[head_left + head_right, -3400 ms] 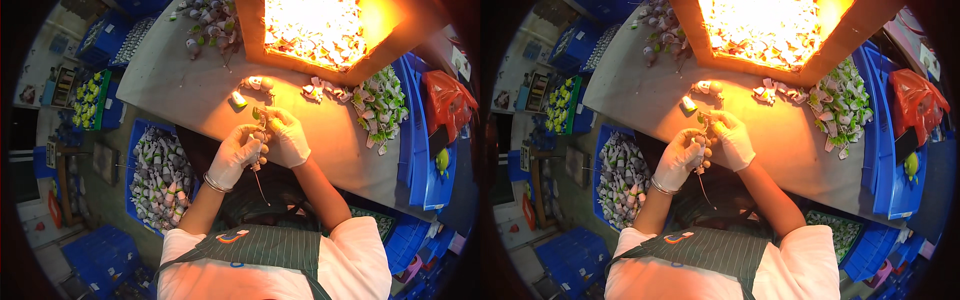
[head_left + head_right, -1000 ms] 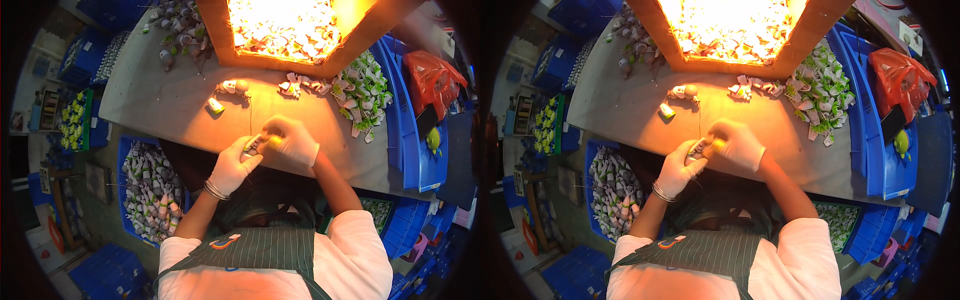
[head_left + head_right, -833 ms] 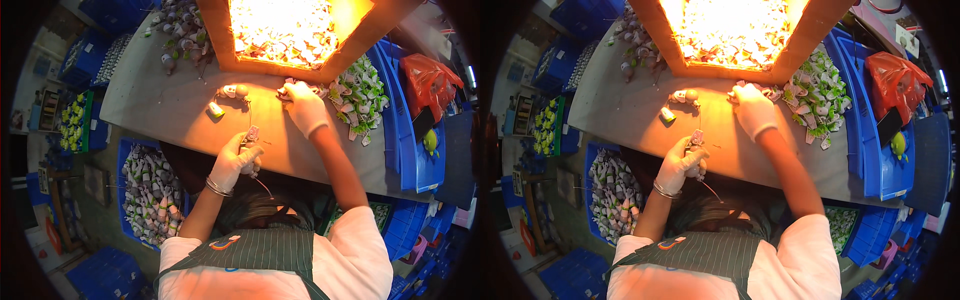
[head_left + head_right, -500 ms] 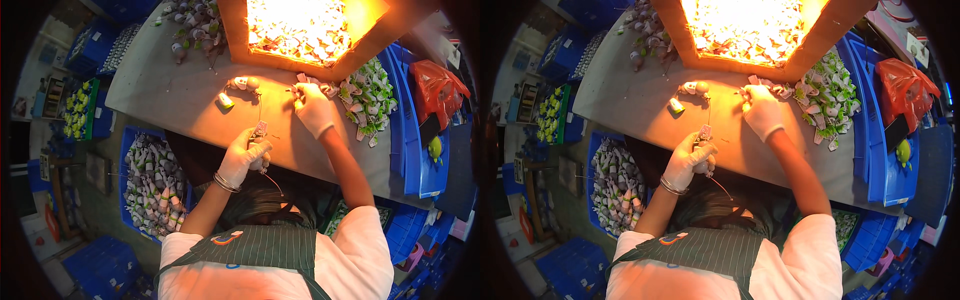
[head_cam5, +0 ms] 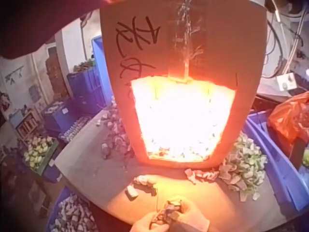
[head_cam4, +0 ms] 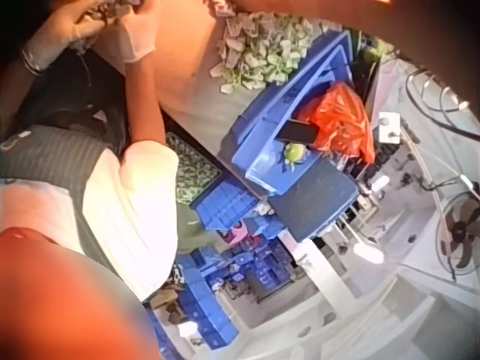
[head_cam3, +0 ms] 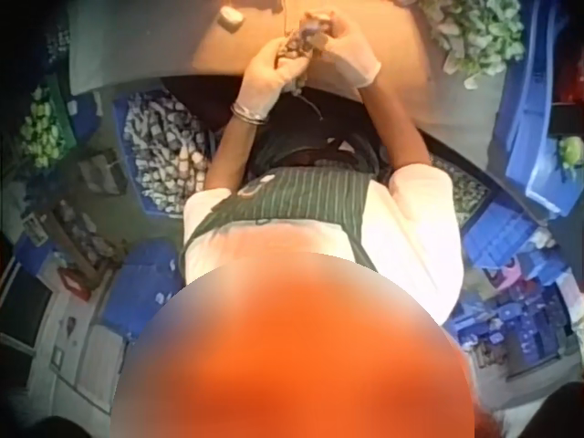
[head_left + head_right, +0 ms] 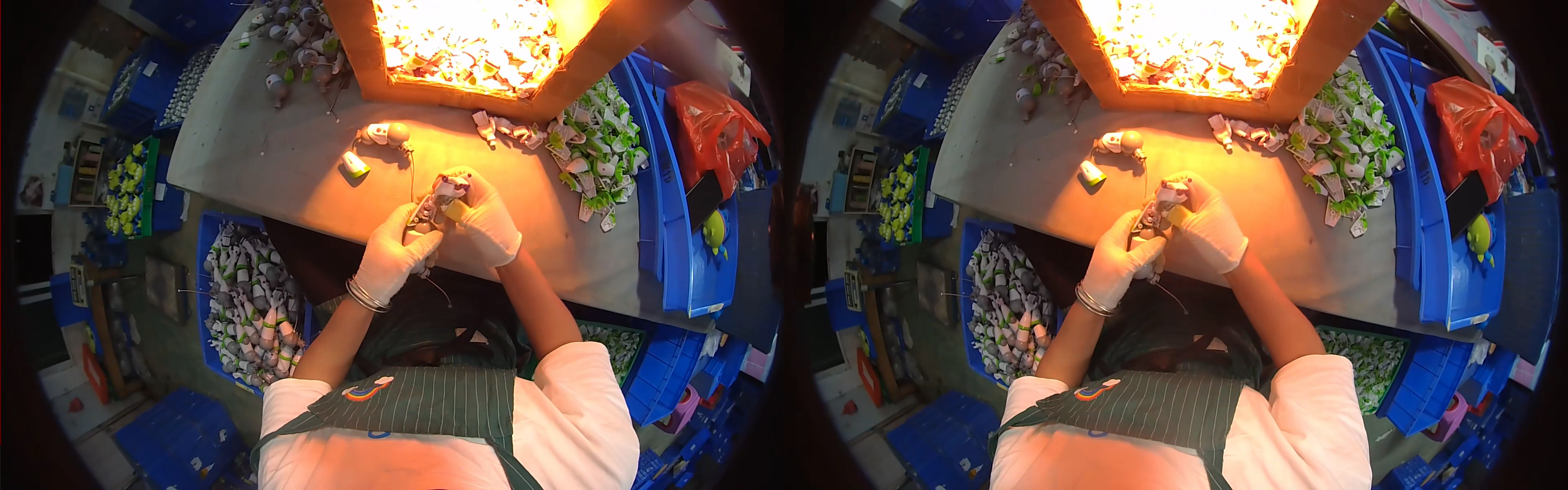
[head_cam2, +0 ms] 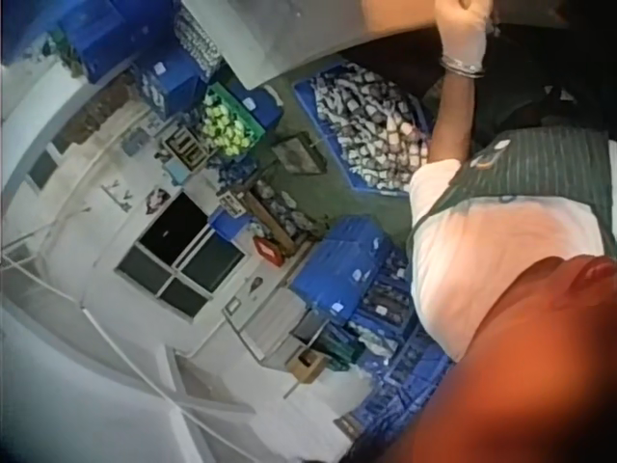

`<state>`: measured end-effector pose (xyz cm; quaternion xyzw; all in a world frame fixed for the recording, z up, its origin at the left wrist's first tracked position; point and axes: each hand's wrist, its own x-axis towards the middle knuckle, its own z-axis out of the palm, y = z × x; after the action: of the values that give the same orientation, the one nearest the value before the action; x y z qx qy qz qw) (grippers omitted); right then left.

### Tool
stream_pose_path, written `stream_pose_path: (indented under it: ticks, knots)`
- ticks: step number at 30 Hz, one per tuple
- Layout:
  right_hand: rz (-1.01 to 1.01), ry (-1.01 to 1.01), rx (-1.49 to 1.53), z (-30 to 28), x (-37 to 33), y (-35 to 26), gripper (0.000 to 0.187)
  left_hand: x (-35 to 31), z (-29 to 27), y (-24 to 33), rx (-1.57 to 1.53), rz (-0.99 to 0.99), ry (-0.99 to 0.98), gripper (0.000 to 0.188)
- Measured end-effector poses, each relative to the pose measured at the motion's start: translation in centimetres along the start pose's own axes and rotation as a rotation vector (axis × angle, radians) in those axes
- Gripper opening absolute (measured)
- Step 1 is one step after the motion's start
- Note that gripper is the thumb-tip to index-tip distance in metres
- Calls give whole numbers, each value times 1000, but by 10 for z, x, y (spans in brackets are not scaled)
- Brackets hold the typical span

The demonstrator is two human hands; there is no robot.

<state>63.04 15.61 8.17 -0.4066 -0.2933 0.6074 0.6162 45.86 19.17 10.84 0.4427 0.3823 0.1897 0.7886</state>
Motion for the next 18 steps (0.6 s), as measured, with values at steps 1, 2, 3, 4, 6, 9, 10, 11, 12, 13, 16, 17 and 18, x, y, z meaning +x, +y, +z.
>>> stream_pose_path:
  ticks: [1,2,3,4,6,9,10,11,12,13,16,17,18]
  knots:
    - [0,4,3,6,-2,-1,28,2,0,-4,2,-4,-1,37]
    - [-20,25,-9,14,-5,-6,25,3,1,-8,266,179,83,38]
    - [-41,47,-22,19,-6,-8,22,4,3,-11,529,364,164,39]
    - [-45,57,-25,16,-5,-1,22,4,5,-12,529,364,153,39]
    - [-62,83,203,3,-2,16,30,7,12,-14,686,507,259,40]
    - [16,134,121,0,-9,6,37,10,14,-13,664,535,211,41]
    - [7,138,89,4,-12,0,37,11,12,-14,566,488,163,41]
    - [-8,157,81,-3,-15,-4,37,11,9,-14,561,495,138,41]
    - [-49,153,-219,-13,-19,-10,39,10,6,-15,395,295,91,37]
    - [-83,143,-517,-23,-23,-16,40,10,4,-15,232,93,48,34]
    - [-284,576,-1099,-80,-39,-42,23,9,8,-8,37,52,36,29]
    - [-303,685,-1351,-95,-45,-58,22,8,7,-8,11,35,58,29]
    - [-319,790,-1603,-104,-50,-71,20,7,8,-6,14,26,72,27]
